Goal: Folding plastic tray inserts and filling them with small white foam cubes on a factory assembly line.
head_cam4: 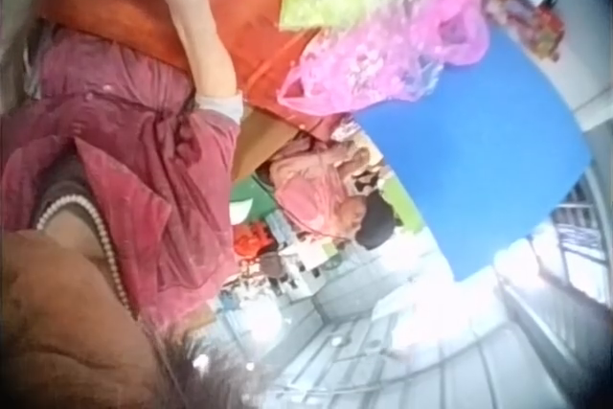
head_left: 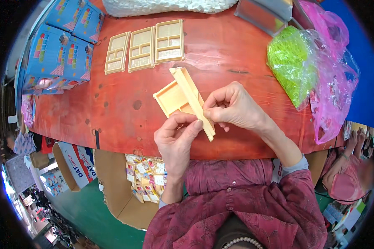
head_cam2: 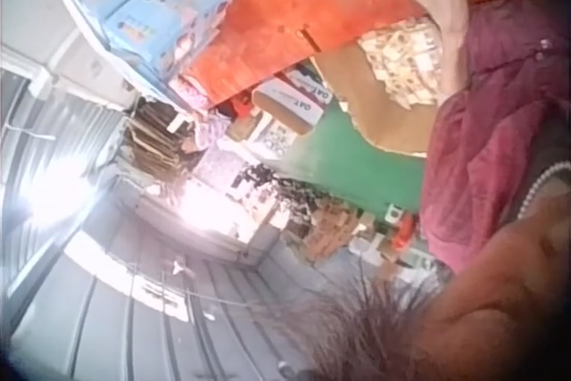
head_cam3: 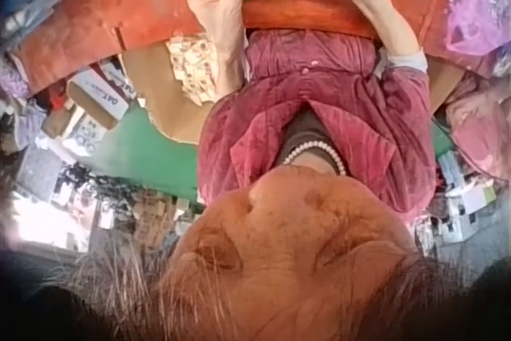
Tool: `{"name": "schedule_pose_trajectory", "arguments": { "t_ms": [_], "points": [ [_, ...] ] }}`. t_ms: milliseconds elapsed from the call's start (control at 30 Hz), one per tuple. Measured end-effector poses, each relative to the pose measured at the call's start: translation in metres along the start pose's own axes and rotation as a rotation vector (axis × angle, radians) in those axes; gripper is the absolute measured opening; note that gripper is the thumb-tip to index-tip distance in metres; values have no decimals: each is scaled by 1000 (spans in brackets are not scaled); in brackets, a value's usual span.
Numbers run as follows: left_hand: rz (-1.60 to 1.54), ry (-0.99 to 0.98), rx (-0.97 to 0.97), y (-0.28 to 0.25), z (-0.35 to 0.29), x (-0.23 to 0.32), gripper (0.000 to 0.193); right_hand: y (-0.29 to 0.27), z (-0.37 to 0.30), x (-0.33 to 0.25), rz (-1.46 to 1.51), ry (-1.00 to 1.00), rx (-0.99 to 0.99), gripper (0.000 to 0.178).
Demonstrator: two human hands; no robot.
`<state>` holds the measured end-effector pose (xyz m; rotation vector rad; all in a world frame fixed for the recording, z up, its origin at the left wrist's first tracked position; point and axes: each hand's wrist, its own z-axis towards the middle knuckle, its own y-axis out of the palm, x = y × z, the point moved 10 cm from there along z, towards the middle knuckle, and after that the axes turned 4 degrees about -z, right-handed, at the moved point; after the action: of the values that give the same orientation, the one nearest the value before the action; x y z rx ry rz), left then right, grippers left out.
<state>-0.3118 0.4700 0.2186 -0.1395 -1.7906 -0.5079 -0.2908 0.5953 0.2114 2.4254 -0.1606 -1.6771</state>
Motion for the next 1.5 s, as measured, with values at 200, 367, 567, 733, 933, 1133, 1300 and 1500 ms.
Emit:
{"name": "schedule_pose_trajectory", "arguments": {
  "t_ms": [200,367,567,733,933,1133,1300,1500],
  "points": [
    [-181,-203,-105,4,8,-19,9,-4,-1,3,-69,9,16,12],
    [-185,-276,-162,4,12,-25,9,-3,1,10,16,56,-29,13],
    [-273,-328,-213,10,15,-29,8,-6,1,16,63,114,-44,14],
    [-305,-330,-247,14,16,-29,8,-6,1,18,90,116,-71,15],
    [-266,-317,-209,11,15,-28,8,-4,2,18,64,118,-73,15],
    [-107,-232,-106,8,10,-24,5,-3,2,11,-3,103,-34,13],
    [-80,-214,-20,12,6,-21,5,-8,-5,-3,-163,112,-21,11],
    [-85,-157,-21,-6,10,-17,3,-49,-16,-15,-109,124,148,11]
  ]
}}
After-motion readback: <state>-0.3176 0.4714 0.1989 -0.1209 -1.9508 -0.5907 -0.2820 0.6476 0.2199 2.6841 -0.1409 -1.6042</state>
